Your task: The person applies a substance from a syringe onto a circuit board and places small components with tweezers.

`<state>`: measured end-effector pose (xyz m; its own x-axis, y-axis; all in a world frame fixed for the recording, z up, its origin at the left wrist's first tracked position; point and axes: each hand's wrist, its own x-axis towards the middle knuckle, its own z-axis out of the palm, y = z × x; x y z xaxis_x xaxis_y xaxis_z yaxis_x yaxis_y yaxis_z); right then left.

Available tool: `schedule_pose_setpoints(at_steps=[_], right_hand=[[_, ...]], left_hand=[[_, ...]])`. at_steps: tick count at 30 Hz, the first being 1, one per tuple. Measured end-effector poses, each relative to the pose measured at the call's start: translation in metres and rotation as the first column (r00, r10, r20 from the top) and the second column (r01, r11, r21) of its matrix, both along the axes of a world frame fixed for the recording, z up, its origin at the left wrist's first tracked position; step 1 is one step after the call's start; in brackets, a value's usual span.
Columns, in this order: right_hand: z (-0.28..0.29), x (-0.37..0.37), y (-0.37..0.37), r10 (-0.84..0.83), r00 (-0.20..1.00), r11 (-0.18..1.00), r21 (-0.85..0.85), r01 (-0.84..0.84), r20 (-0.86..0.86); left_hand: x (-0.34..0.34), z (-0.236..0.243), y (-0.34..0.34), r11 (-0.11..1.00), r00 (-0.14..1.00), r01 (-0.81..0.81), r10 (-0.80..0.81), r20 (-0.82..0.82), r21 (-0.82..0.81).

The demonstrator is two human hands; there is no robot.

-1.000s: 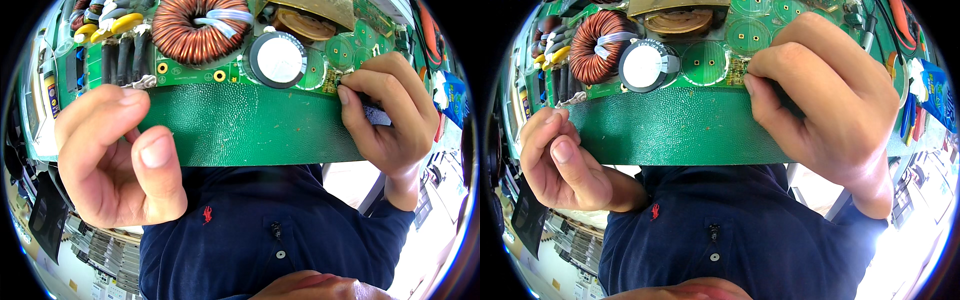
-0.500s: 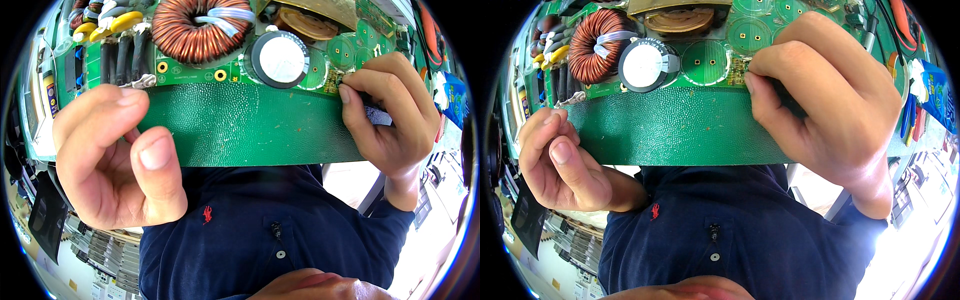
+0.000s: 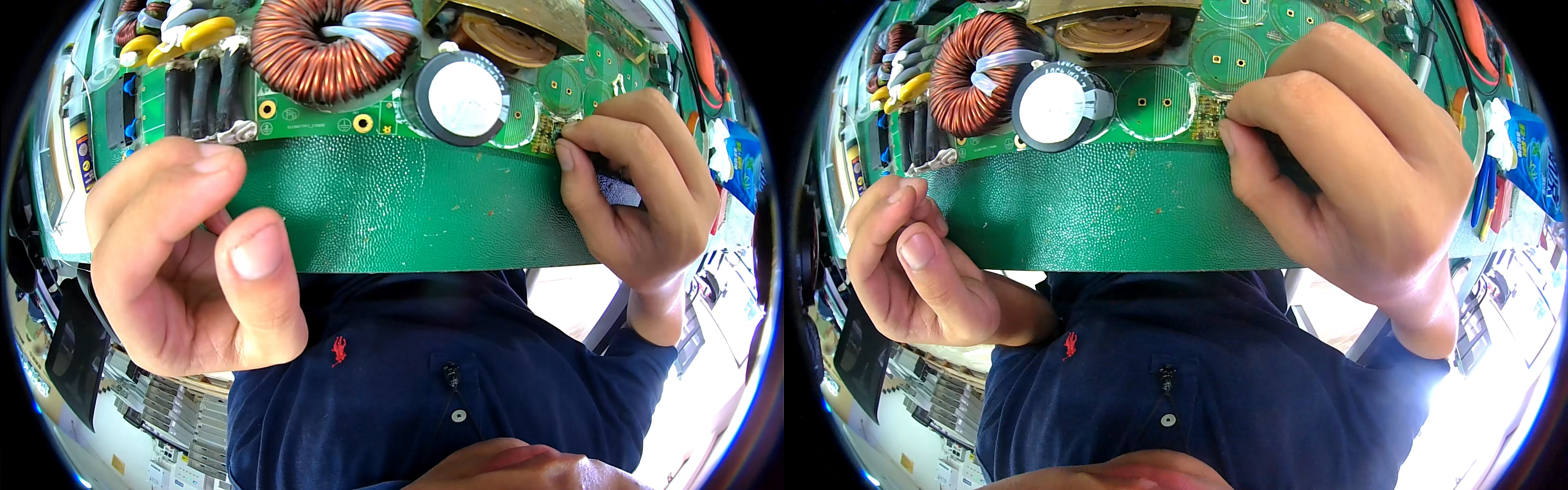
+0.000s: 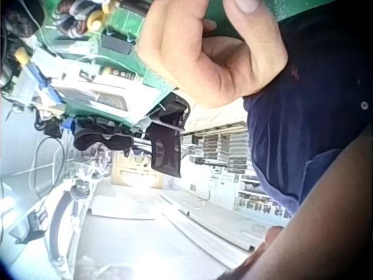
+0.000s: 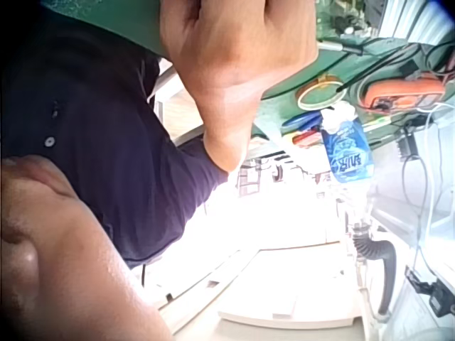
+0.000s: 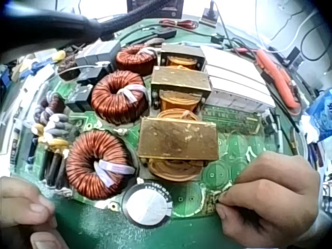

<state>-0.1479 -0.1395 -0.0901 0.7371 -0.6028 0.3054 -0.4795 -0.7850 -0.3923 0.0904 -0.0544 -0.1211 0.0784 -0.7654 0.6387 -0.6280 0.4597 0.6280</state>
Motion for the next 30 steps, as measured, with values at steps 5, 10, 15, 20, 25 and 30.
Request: schedule_pose_setpoints(at_steps=[5,10,15,20,25,30], right_hand=[[0.000,0.000,0.000,0.004,1.000,1.000,-0.005,-0.004,-0.002],[0.000,0.000,0.000,0.012,1.000,1.000,-0.009,-0.012,-0.004],[0.000,0.000,-0.001,0.030,1.000,1.000,-0.005,-0.030,-0.004],[0.001,0.000,-0.001,0.028,1.000,1.000,0.005,-0.028,-0.004],[-0.002,-0.002,0.000,0.016,1.000,1.000,0.022,-0.016,0.004],[-0.006,-0.002,-0.001,0.004,0.999,1.000,0.008,-0.005,0.043]], left_hand=[[0.001,0.000,0.000,1.000,1.000,0.007,-0.007,0.003,-0.004],[0.001,0.000,0.001,1.000,1.000,0.005,-0.005,-0.011,0.008],[0.000,0.001,0.001,1.000,1.000,0.001,-0.001,-0.009,0.013],[-0.002,0.000,0.000,1.000,1.000,-0.007,0.007,-0.025,0.008],[-0.002,-0.002,-0.001,1.000,0.999,0.018,-0.017,-0.028,0.019],[-0.009,-0.005,0.000,0.999,0.995,-0.036,0.036,-0.089,0.008]])
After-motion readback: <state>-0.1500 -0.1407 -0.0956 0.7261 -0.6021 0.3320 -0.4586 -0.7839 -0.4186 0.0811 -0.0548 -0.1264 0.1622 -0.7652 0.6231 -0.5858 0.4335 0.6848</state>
